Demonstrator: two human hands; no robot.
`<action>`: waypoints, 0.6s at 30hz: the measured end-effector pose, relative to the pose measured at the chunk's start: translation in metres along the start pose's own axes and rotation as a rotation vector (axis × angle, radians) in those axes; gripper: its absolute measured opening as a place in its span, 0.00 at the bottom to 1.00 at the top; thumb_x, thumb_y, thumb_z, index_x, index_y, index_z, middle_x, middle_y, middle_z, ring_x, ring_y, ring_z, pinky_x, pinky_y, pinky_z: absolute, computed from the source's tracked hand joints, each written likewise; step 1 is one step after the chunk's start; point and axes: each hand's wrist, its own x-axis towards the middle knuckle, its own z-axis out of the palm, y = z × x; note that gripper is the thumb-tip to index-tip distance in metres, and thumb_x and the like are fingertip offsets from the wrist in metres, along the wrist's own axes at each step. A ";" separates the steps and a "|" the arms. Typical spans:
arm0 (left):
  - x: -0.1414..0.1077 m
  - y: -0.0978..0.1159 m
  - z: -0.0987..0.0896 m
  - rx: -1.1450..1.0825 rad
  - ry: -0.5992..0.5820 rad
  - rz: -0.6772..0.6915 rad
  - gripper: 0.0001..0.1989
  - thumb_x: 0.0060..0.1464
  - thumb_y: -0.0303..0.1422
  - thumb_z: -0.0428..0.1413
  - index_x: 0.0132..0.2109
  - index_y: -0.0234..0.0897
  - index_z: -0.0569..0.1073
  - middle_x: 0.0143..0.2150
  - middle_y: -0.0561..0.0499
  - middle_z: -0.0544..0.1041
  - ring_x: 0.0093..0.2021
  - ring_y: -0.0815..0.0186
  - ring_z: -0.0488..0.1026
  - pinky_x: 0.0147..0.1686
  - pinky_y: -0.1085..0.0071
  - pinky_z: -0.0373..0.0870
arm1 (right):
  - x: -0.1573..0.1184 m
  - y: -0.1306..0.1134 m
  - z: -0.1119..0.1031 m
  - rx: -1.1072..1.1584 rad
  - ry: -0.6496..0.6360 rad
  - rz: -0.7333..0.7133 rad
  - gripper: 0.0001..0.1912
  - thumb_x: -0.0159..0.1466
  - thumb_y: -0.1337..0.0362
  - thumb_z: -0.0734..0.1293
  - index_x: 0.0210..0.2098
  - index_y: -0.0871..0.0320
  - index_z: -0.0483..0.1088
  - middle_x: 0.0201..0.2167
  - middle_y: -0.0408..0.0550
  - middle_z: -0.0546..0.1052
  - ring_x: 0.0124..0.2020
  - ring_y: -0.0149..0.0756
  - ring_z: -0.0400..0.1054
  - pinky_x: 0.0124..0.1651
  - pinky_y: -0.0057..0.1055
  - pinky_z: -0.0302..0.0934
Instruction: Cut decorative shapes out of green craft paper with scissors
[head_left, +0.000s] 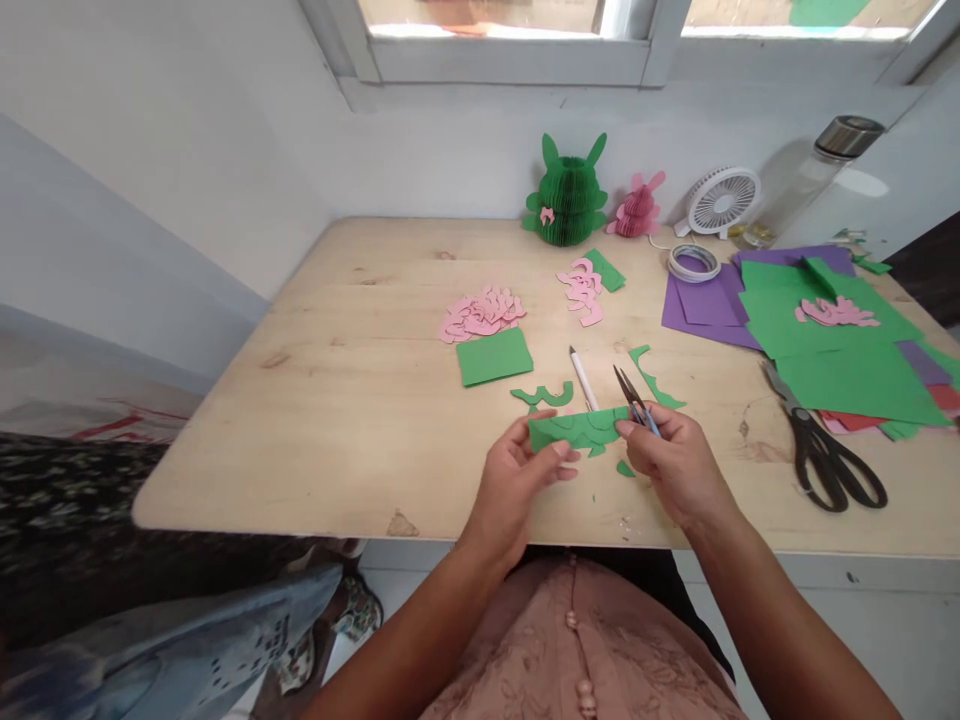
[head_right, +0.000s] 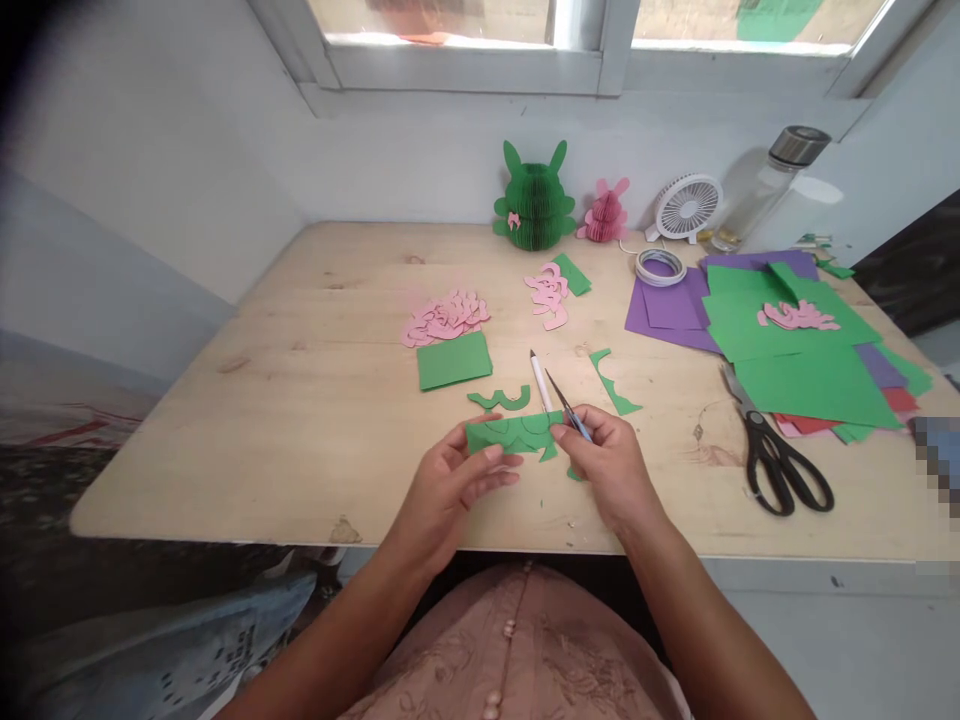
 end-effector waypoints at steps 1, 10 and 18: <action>0.000 0.005 -0.004 0.053 0.047 0.093 0.20 0.41 0.32 0.65 0.45 0.39 0.74 0.41 0.49 0.77 0.40 0.64 0.74 0.37 0.70 0.71 | 0.002 -0.004 -0.002 -0.035 -0.036 0.007 0.13 0.50 0.59 0.73 0.22 0.57 0.65 0.14 0.32 0.53 0.15 0.22 0.39 0.17 0.26 0.34; 0.010 0.036 -0.008 0.465 -0.142 0.135 0.07 0.44 0.35 0.61 0.29 0.35 0.77 0.26 0.51 0.74 0.27 0.68 0.68 0.28 0.73 0.62 | 0.019 -0.031 0.006 -0.337 -0.266 -0.040 0.09 0.51 0.61 0.71 0.21 0.58 0.69 0.15 0.35 0.59 0.17 0.24 0.46 0.20 0.26 0.39; 0.018 0.017 -0.006 0.125 0.006 0.032 0.11 0.39 0.36 0.64 0.27 0.34 0.73 0.25 0.54 0.71 0.25 0.71 0.65 0.25 0.75 0.60 | 0.014 -0.017 0.006 -0.211 -0.015 -0.088 0.11 0.51 0.57 0.72 0.29 0.59 0.73 0.14 0.33 0.56 0.15 0.24 0.42 0.18 0.26 0.36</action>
